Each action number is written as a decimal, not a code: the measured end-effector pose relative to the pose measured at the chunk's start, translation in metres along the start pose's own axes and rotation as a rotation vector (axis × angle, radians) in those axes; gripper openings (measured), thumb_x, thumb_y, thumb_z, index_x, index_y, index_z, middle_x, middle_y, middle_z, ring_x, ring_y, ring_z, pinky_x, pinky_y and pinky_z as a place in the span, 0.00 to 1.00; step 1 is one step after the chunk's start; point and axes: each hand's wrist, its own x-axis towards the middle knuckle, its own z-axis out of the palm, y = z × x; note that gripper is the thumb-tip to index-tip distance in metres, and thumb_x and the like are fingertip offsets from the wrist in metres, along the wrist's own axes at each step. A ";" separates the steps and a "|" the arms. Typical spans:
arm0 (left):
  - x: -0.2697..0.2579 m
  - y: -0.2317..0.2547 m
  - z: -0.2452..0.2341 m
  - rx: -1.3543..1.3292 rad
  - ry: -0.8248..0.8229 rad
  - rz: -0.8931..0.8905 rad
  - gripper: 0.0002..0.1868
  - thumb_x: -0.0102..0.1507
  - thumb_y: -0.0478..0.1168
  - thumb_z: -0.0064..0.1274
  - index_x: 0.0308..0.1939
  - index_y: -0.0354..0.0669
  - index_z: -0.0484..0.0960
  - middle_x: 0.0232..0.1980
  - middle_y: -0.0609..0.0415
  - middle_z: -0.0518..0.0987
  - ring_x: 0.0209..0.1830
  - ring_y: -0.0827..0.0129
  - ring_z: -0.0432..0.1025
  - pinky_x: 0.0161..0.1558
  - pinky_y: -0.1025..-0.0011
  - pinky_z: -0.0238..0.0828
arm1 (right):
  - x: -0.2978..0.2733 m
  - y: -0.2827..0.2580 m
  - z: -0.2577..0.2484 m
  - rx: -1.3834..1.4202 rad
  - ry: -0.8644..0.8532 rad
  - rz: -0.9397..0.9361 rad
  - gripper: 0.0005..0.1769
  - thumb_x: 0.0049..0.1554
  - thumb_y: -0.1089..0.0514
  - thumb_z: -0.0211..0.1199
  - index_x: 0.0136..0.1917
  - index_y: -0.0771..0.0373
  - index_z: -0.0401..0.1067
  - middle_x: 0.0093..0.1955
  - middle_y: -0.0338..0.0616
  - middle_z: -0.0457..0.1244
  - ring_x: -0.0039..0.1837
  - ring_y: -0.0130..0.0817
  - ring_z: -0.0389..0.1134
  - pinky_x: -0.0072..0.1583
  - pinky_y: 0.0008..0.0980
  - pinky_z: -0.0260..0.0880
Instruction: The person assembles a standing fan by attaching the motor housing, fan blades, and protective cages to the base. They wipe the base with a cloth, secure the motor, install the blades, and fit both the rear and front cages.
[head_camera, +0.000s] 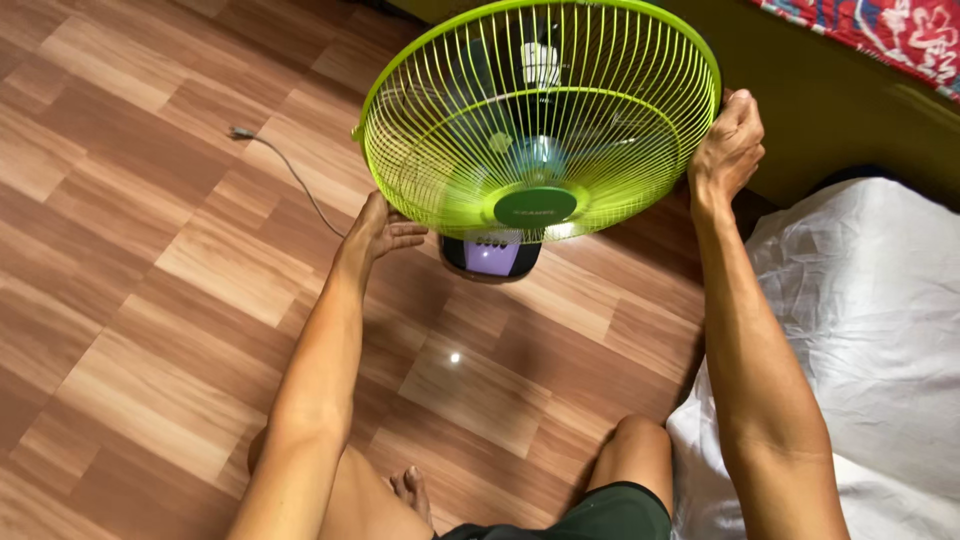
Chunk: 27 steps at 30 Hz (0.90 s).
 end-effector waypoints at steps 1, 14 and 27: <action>0.004 -0.001 -0.002 -0.017 -0.005 -0.014 0.41 0.66 0.64 0.37 0.68 0.31 0.69 0.66 0.30 0.72 0.64 0.39 0.72 0.59 0.46 0.75 | 0.000 -0.001 0.003 0.016 -0.005 -0.008 0.33 0.67 0.37 0.37 0.57 0.59 0.76 0.48 0.51 0.73 0.50 0.50 0.75 0.54 0.49 0.71; -0.001 -0.010 0.000 -0.026 -0.261 -0.095 0.37 0.67 0.60 0.33 0.70 0.37 0.68 0.71 0.36 0.68 0.62 0.43 0.72 0.62 0.46 0.72 | -0.002 -0.016 0.001 0.007 0.020 0.083 0.31 0.64 0.38 0.39 0.56 0.58 0.76 0.50 0.52 0.72 0.52 0.54 0.72 0.56 0.50 0.67; 0.025 -0.067 0.013 -0.342 -0.263 -0.049 0.37 0.68 0.59 0.27 0.70 0.36 0.65 0.70 0.38 0.68 0.68 0.43 0.67 0.64 0.40 0.64 | 0.013 0.063 0.003 0.671 -0.318 -0.083 0.36 0.70 0.33 0.38 0.66 0.65 0.69 0.61 0.48 0.70 0.63 0.39 0.72 0.65 0.40 0.71</action>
